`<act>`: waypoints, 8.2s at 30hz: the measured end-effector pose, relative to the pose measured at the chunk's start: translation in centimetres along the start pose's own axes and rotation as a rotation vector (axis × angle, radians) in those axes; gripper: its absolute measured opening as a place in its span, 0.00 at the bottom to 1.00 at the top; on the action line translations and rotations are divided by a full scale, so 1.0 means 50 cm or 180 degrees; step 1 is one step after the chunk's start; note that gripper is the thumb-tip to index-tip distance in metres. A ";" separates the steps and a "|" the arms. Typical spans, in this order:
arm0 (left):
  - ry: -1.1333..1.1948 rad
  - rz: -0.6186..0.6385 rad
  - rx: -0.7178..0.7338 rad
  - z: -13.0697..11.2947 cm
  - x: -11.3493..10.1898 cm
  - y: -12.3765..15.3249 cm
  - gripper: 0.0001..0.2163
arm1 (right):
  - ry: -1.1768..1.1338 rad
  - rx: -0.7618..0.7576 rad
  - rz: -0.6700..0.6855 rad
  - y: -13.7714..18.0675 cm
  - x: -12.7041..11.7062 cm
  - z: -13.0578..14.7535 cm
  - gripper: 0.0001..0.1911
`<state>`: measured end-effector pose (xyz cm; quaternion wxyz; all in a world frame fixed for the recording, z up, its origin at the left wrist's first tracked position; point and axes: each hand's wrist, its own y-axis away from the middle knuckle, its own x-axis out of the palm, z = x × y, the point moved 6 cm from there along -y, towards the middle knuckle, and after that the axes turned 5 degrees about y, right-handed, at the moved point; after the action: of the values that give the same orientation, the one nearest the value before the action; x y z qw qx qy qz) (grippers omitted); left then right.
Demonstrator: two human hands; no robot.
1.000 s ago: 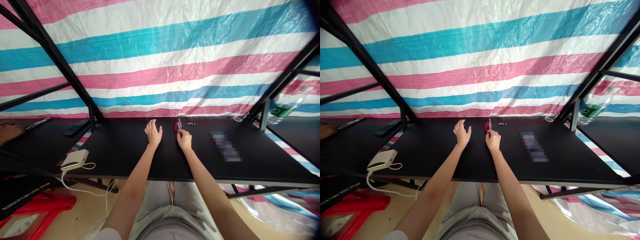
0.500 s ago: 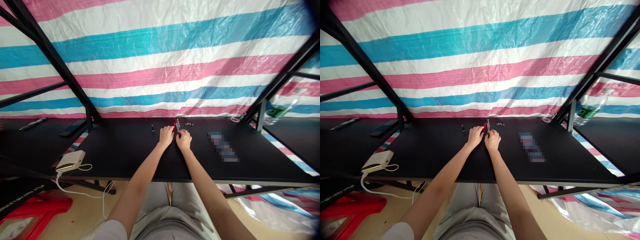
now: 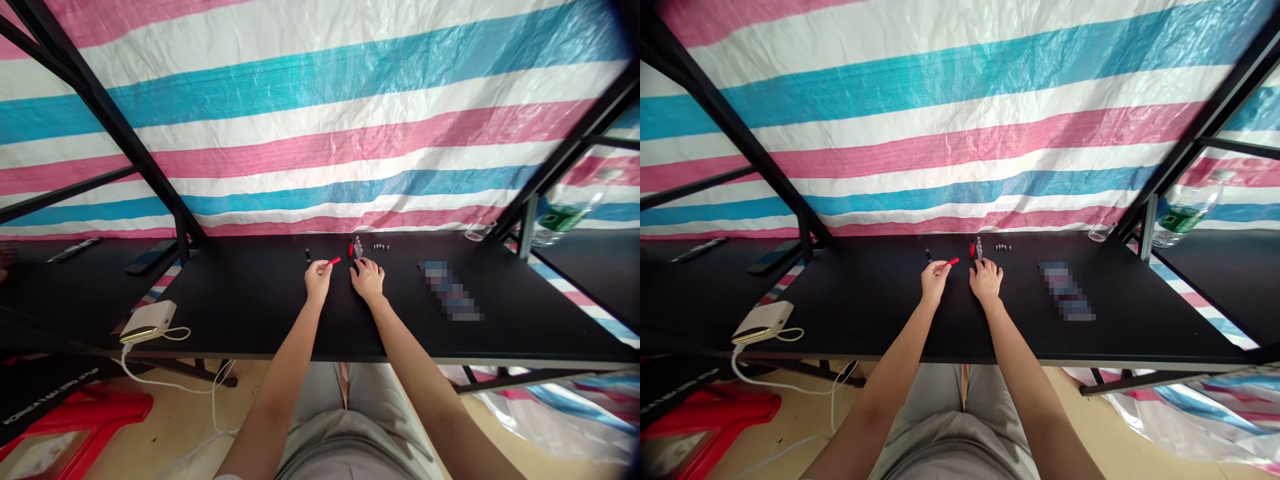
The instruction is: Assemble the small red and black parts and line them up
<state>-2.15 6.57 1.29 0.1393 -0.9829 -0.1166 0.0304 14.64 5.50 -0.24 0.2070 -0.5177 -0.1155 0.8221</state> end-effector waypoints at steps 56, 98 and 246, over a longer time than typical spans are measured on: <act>-0.0092 0.0799 0.0810 -0.059 0.021 0.034 0.18 | -0.0860 -0.0313 0.0370 -0.011 -0.014 0.051 0.08; 0.1473 -0.1505 -0.0818 0.018 -0.080 0.003 0.12 | -0.0210 0.0107 0.1538 -0.099 0.112 0.201 0.10; 0.0735 -0.1072 -0.0429 0.014 -0.056 0.013 0.11 | -0.0192 -0.0030 0.0930 -0.080 0.090 0.160 0.06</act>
<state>-4.77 5.51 0.51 0.0888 -0.9536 -0.2642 -0.1140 6.61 11.29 1.28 0.0792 -0.5050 -0.0489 0.8581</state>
